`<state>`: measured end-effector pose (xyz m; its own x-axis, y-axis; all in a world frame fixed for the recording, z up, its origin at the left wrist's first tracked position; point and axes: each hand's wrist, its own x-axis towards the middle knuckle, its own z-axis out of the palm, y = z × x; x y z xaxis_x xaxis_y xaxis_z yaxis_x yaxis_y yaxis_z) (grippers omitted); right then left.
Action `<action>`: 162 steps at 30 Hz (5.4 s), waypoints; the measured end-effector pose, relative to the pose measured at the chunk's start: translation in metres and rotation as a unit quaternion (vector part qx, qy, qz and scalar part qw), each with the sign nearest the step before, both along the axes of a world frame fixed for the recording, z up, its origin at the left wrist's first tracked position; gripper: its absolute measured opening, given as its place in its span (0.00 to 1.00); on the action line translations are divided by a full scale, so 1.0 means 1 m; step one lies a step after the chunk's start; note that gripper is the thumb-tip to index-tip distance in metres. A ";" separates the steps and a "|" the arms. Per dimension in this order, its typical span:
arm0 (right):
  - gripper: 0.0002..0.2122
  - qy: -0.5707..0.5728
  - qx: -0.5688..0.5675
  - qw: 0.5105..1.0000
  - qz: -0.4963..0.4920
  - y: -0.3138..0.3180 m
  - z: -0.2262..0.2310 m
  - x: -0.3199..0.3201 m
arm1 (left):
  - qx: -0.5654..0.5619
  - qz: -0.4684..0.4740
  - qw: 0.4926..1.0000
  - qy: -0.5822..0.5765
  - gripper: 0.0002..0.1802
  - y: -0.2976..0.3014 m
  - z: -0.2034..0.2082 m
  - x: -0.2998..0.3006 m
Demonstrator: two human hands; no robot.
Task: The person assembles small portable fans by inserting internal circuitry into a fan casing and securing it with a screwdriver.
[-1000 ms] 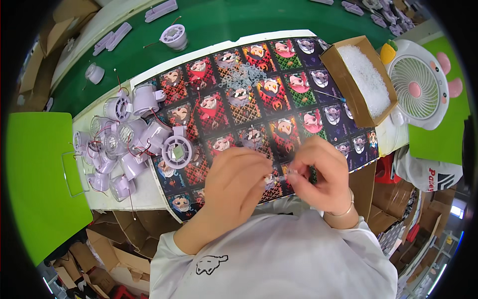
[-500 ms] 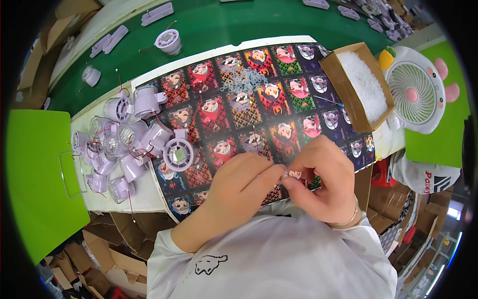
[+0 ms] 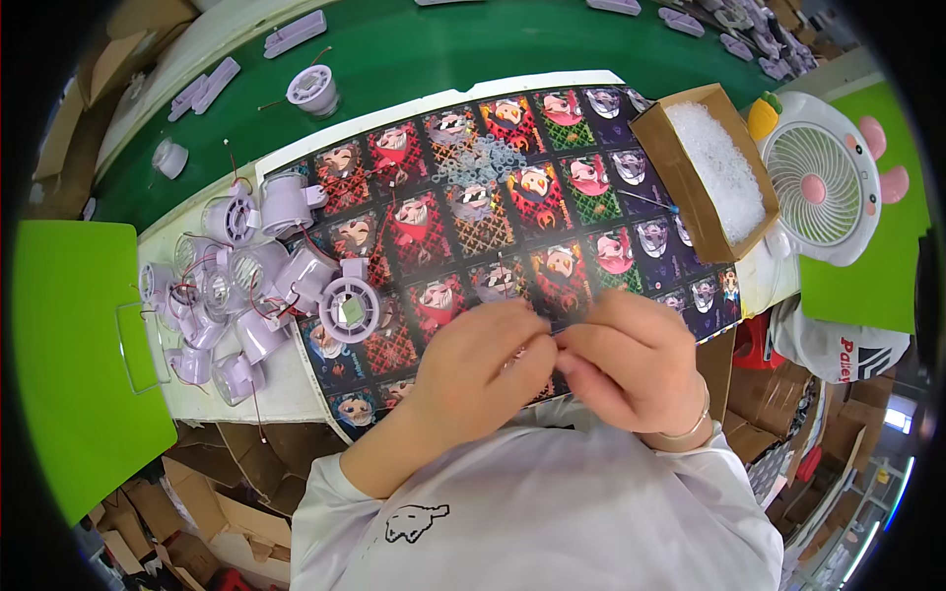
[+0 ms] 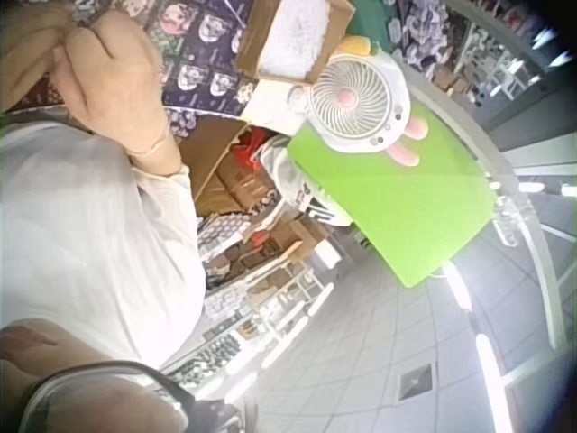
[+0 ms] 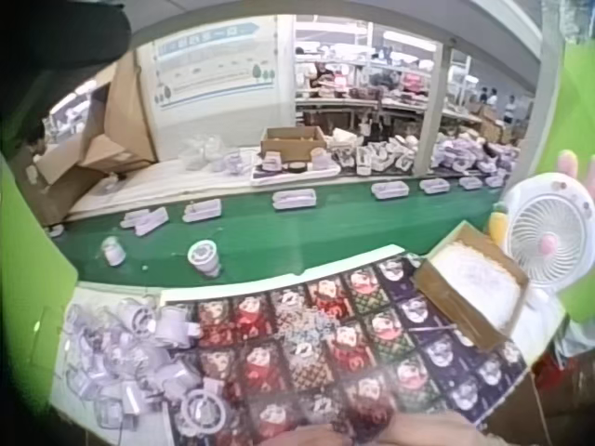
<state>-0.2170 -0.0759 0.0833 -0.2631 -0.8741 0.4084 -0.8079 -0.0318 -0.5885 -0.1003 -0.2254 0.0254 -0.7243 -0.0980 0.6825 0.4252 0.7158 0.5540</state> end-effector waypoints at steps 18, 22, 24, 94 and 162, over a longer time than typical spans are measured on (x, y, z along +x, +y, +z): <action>0.12 -0.100 -0.011 0.990 -0.097 -0.014 -0.067 0.006 | 0.292 0.051 0.931 -0.215 0.20 0.011 -0.048 -0.003; 0.12 -0.023 0.002 0.999 -0.049 -0.015 -0.059 -0.005 | 0.291 0.058 0.936 -0.186 0.21 0.014 -0.052 -0.006; 0.11 0.002 0.021 1.000 -0.019 -0.015 -0.054 -0.026 | 0.280 0.065 0.941 -0.180 0.21 0.014 -0.053 -0.005; 0.07 0.083 0.155 0.961 -0.215 -0.089 -0.101 -0.107 | 0.294 0.057 0.949 -0.102 0.16 0.010 -0.032 0.015; 0.09 0.185 0.128 0.974 -0.034 -0.059 -0.076 -0.101 | 0.281 0.070 0.939 -0.184 0.20 0.012 -0.052 -0.014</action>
<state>-0.3183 -0.1350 0.0075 -0.2000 -0.9453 0.2578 -0.9613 0.1384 -0.2383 -0.1140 -0.2134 -0.0267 -0.8543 -0.4796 0.2003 0.0545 0.3006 0.9522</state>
